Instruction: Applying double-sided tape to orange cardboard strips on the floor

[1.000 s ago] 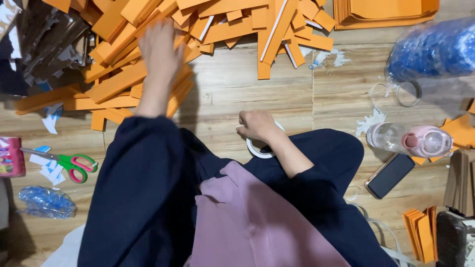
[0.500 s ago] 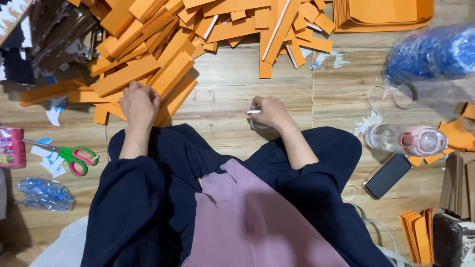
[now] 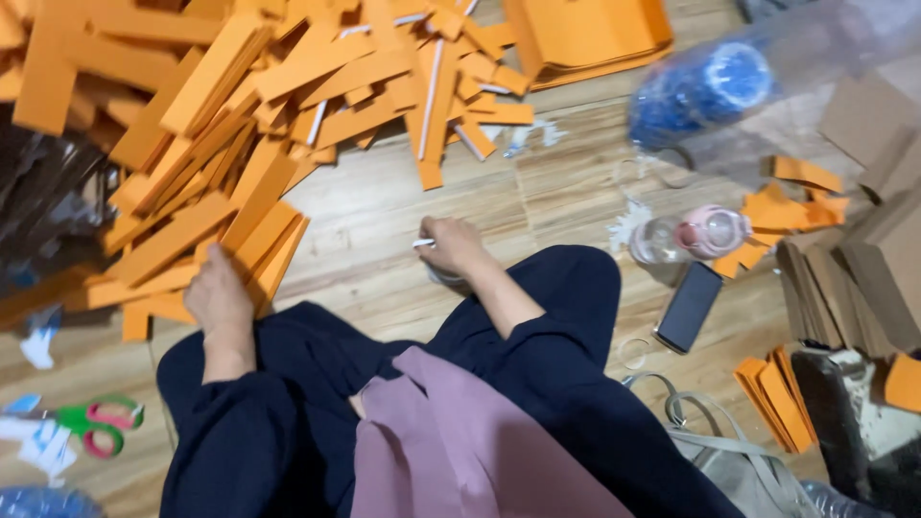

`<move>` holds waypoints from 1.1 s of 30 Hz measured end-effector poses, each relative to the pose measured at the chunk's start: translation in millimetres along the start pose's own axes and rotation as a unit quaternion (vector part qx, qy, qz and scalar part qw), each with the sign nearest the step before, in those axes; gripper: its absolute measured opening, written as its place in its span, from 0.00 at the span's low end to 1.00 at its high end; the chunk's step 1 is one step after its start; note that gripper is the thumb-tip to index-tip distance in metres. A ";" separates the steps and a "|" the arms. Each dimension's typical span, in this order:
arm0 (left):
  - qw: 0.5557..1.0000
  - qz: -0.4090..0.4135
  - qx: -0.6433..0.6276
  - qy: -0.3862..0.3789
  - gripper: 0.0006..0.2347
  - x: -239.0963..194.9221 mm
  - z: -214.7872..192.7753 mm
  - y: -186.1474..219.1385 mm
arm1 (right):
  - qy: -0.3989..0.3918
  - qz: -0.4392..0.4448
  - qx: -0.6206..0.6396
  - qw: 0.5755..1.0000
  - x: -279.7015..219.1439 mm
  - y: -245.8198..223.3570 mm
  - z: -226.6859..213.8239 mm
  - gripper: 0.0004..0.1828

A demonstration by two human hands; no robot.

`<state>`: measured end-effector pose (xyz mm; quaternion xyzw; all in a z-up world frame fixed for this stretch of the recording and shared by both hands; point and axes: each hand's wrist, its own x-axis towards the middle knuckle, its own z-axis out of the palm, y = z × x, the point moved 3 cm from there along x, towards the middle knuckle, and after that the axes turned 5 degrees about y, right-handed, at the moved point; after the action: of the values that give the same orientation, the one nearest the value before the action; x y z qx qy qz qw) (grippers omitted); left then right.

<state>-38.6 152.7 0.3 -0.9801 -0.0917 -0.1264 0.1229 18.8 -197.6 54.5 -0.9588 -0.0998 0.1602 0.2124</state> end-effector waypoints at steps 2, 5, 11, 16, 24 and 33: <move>0.999 0.012 0.015 0.051 0.04 -2.1 1.0 4.9 | 0.008 0.003 0.007 1.000 -2.8 3.5 -1.7 0.13; 0.996 0.023 0.019 0.079 0.01 -9.7 8.1 4.9 | 0.011 -0.004 0.009 1.000 -6.3 6.3 6.4 0.13; 0.997 -0.049 -0.029 -0.052 0.10 -7.9 27.5 -5.0 | 0.027 0.003 -0.013 1.000 -13.4 12.5 12.8 0.13; 0.986 -0.096 -0.082 -0.112 0.20 -3.1 25.6 -8.7 | 0.019 0.018 -0.025 0.999 -19.2 12.8 12.5 0.14; 0.989 -0.112 0.051 -0.083 0.10 1.6 28.9 -11.7 | 0.041 0.030 -0.067 0.996 -12.5 20.1 34.7 0.19; 0.928 -0.111 -0.254 0.250 0.02 -5.9 -58.3 -25.2 | 0.007 0.020 -0.035 0.999 -12.6 20.6 34.7 0.21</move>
<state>-62.7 160.5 58.9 -0.8986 -0.1310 -0.3993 -0.1258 -2.5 -206.2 19.0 -0.9686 -0.0848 0.1540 0.1760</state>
